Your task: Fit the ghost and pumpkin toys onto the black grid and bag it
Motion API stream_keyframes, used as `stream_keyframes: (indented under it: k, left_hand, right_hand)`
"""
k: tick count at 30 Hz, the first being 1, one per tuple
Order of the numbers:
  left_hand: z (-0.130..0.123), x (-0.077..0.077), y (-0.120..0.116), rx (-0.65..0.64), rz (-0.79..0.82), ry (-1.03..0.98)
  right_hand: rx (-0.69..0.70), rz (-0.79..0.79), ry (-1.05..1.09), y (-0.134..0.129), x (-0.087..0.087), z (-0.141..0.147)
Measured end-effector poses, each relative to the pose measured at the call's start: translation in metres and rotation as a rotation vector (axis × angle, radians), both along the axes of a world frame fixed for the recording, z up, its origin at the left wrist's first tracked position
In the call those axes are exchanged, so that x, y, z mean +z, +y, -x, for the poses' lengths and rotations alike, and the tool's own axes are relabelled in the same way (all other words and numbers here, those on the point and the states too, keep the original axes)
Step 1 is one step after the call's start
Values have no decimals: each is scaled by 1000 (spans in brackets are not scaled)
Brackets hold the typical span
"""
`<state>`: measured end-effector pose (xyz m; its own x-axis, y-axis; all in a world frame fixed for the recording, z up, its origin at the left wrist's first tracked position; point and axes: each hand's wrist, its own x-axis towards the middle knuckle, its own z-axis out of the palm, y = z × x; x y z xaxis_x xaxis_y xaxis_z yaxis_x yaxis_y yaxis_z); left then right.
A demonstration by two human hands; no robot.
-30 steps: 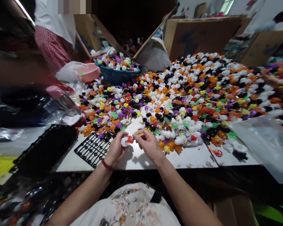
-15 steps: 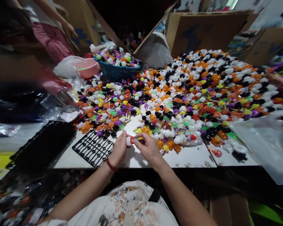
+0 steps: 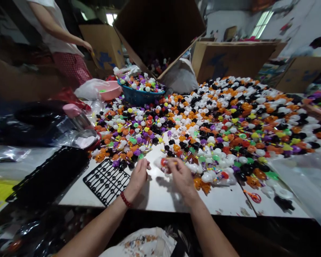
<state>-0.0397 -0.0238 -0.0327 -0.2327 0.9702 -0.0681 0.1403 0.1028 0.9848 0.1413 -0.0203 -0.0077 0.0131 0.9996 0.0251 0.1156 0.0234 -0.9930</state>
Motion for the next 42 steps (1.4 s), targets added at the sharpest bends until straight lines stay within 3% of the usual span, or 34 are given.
stream_keyframes:
  k: [3, 5, 6, 8, 12, 14, 17, 20, 23, 29, 37, 42]
  left_hand:
    - [27, 12, 27, -1, -225, 622]
    - [41, 18, 43, -3, -257, 965]
    - [46, 20, 51, -16, -228, 1098]
    - [52, 21, 61, -48, -145, 1259]
    - [54, 14, 68, -81, -117, 1324]
    - [55, 9, 65, -103, -130, 1341]
    - [59, 5, 61, -114, -141, 1355]
    - [60, 8, 63, -86, -193, 1318]
    - [49, 15, 79, -167, -265, 1270]
    - [-10, 15, 144, -407, -273, 1248]
    - [-80, 7, 211, -495, -296, 1235]
    - [-110, 9, 250, -550, -252, 1218]
  right_hand:
    - [-291, -260, -299, 36, 18, -36]
    - [-422, -423, -608, 59, 24, -43]
    - [-419, -477, -740, 69, 23, -39]
    - [-265, -513, -893, 85, 14, -14]
    - [196, -442, -977, 100, -18, 66]
    - [297, -404, -1042, 103, -29, 97]
    - [299, -348, -1104, 100, -31, 115]
    - [229, -314, -1100, 87, -25, 102]
    - [146, -298, -1004, 61, -24, 76]
    - [94, -326, -743, -6, -42, 36]
    - [83, -303, -614, -67, -36, -12]
    - [32, -87, -536, -97, -51, -23]
